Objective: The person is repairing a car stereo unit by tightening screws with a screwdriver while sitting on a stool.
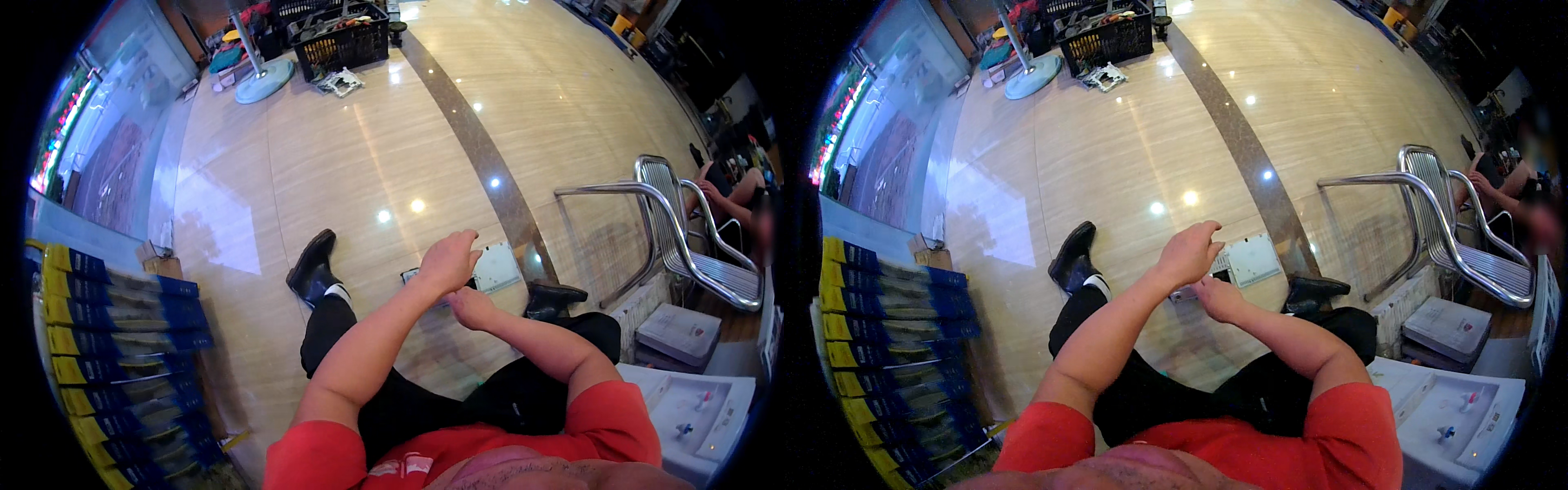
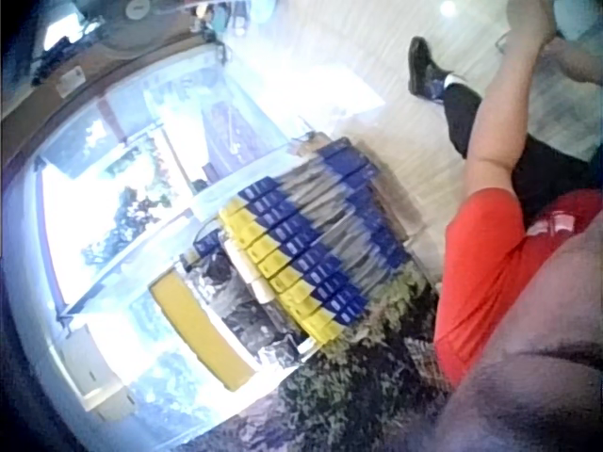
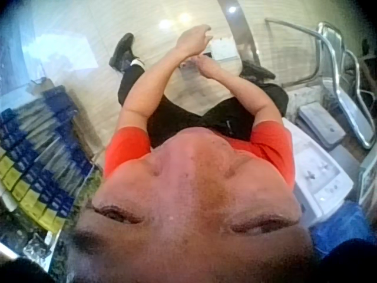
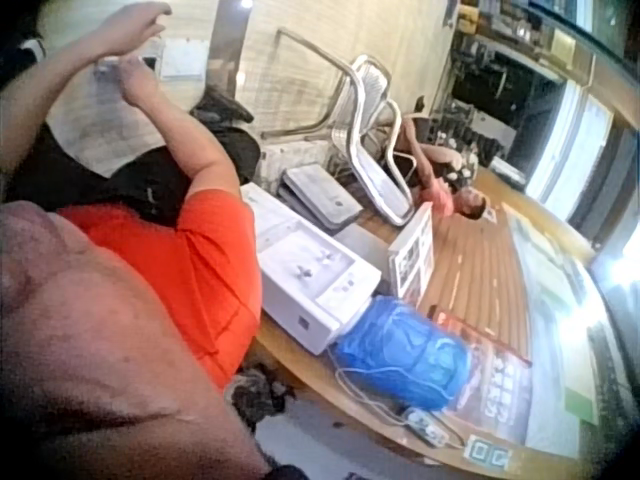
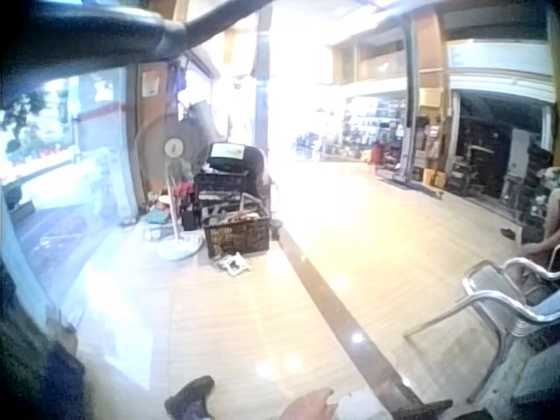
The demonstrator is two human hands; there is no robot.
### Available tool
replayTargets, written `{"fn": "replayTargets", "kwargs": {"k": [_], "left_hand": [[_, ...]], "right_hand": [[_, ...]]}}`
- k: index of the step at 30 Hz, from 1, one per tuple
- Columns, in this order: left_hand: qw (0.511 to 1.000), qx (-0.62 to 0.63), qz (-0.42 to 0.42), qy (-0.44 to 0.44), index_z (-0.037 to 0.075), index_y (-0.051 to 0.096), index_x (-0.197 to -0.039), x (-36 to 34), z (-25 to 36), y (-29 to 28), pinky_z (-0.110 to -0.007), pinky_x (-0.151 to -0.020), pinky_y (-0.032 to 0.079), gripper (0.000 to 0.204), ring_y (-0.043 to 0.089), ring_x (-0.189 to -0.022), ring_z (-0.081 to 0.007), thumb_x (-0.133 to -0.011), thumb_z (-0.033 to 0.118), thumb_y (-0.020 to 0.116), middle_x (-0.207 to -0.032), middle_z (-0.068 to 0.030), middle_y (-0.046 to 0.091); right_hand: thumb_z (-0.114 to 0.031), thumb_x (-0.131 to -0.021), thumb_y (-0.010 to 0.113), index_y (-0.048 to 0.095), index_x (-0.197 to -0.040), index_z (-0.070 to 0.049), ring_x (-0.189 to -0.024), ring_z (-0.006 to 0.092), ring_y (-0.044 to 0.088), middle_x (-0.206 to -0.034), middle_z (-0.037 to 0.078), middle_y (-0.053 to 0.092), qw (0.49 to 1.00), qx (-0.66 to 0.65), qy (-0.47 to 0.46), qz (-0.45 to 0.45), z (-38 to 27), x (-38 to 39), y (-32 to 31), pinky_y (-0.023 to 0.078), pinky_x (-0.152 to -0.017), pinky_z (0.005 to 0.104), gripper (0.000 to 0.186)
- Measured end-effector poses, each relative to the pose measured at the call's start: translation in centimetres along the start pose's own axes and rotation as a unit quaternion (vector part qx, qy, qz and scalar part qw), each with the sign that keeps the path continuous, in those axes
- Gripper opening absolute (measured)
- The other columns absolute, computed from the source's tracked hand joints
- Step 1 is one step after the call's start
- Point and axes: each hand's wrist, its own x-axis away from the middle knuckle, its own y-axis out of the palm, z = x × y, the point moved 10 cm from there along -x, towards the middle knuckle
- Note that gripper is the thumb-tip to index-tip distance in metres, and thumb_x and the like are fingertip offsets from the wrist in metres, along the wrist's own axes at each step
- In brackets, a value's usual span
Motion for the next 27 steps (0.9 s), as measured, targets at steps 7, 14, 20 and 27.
{"fn": "replayTargets", "kwargs": {"k": [7, 14, 20, 27], "left_hand": [[1.0, 0.001, 0.015, 0.024, 0.003, 0.058, -0.12, 0.2, -0.1, -0.2, -0.049, -0.086, 0.052, 0.034, 0.064, -0.102, -0.0399, -0.093, 0.022, 0.065, -0.108, -0.0206, 0.066], [1.0, -0.007, 0.028, -0.001, 0.003, 0.059, -0.123, -0.5, -0.7, -1.8, -0.046, -0.088, 0.053, 0.035, 0.065, -0.103, -0.0381, -0.094, 0.023, 0.064, -0.111, -0.0203, 0.067], [0.999, -0.018, 0.026, -0.014, 0.004, 0.059, -0.125, -0.5, -1.1, -2.7, -0.046, -0.087, 0.053, 0.036, 0.065, -0.102, -0.0384, -0.095, 0.023, 0.064, -0.112, -0.0202, 0.067], [1.0, -0.027, 0.015, -0.007, 0.004, 0.059, -0.124, -0.6, -0.9, -2.1, -0.047, -0.089, 0.053, 0.036, 0.065, -0.104, -0.0387, -0.095, 0.023, 0.064, -0.113, -0.0207, 0.067]], "right_hand": [[-0.003, -0.087, 0.052, 0.047, -0.131, -0.004, -0.095, 0.0393, 0.065, -0.115, 0.024, 0.06, 0.995, -0.022, 0.074, -0.067, 0.6, -0.5, 0.1, 0.054, -0.076, 0.0514, 0.045], [-0.002, -0.087, 0.053, 0.053, -0.117, -0.006, -0.092, 0.0396, 0.065, -0.103, 0.021, 0.06, 0.997, -0.058, 0.037, 0.033, 0.8, 0.0, -0.4, 0.053, -0.075, 0.0528, 0.03], [-0.001, -0.087, 0.053, 0.053, -0.111, -0.006, -0.089, 0.0397, 0.066, -0.101, 0.021, 0.06, 0.997, -0.021, 0.077, -0.005, 1.7, -0.3, -0.1, 0.053, -0.076, 0.0514, 0.025], [-0.003, -0.088, 0.054, 0.053, -0.112, -0.006, -0.089, 0.0384, 0.066, -0.103, 0.021, 0.059, 0.999, -0.034, 0.03, 0.002, 0.6, 0.0, -0.4, 0.054, -0.075, 0.0506, 0.024]]}}
